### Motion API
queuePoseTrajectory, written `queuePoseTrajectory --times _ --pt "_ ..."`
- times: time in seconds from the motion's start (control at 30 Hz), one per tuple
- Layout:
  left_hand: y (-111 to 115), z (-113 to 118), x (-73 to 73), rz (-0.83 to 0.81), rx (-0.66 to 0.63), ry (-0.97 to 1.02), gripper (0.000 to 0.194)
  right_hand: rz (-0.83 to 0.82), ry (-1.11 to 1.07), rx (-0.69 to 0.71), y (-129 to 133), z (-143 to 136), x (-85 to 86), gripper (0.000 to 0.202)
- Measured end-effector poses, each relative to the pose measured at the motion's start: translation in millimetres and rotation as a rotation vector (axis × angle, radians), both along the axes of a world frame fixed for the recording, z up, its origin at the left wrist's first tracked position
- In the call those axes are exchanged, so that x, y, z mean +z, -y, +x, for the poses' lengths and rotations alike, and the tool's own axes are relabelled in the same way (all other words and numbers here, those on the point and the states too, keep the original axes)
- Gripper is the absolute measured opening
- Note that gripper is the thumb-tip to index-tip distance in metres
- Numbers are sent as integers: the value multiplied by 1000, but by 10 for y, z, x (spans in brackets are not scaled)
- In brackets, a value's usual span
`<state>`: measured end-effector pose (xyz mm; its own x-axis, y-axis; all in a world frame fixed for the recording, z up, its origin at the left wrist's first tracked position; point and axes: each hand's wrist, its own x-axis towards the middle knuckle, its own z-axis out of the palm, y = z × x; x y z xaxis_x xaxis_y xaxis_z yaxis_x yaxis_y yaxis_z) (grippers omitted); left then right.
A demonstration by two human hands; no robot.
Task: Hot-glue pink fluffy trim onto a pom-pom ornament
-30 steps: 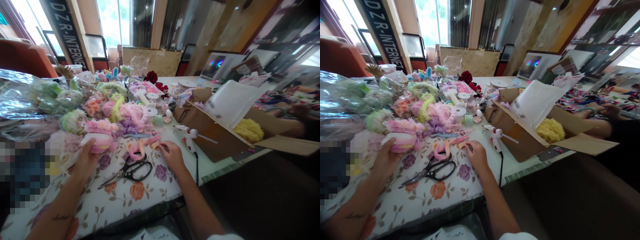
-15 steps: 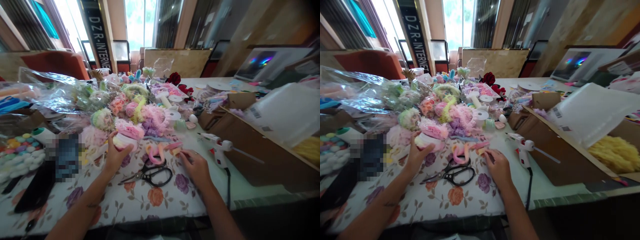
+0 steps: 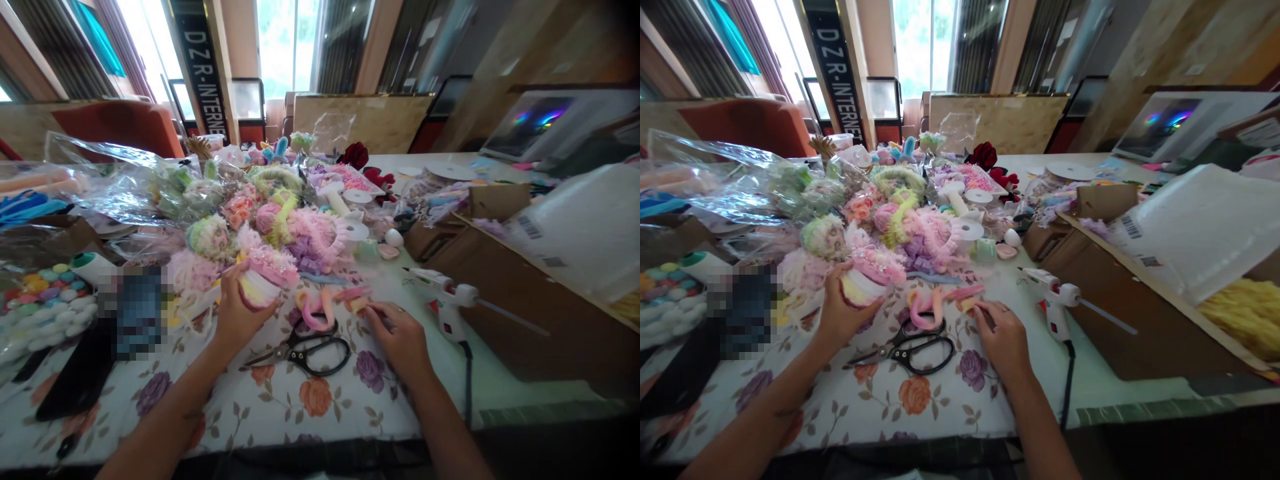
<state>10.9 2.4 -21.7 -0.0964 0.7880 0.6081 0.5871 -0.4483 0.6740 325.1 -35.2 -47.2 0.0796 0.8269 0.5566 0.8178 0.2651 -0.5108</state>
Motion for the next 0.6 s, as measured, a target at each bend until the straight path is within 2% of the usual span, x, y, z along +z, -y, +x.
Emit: queuePoseTrajectory --times 0.4,0.53,0.6 --pt "31 18 -11 40 -30 40 80 -13 -14 -1 5 -24 22 28" --pt "47 34 18 -18 -56 122 82 5 -22 -10 -4 -22 9 28" --pt "36 19 61 -96 -24 218 82 5 -42 -21 -6 -21 8 27"
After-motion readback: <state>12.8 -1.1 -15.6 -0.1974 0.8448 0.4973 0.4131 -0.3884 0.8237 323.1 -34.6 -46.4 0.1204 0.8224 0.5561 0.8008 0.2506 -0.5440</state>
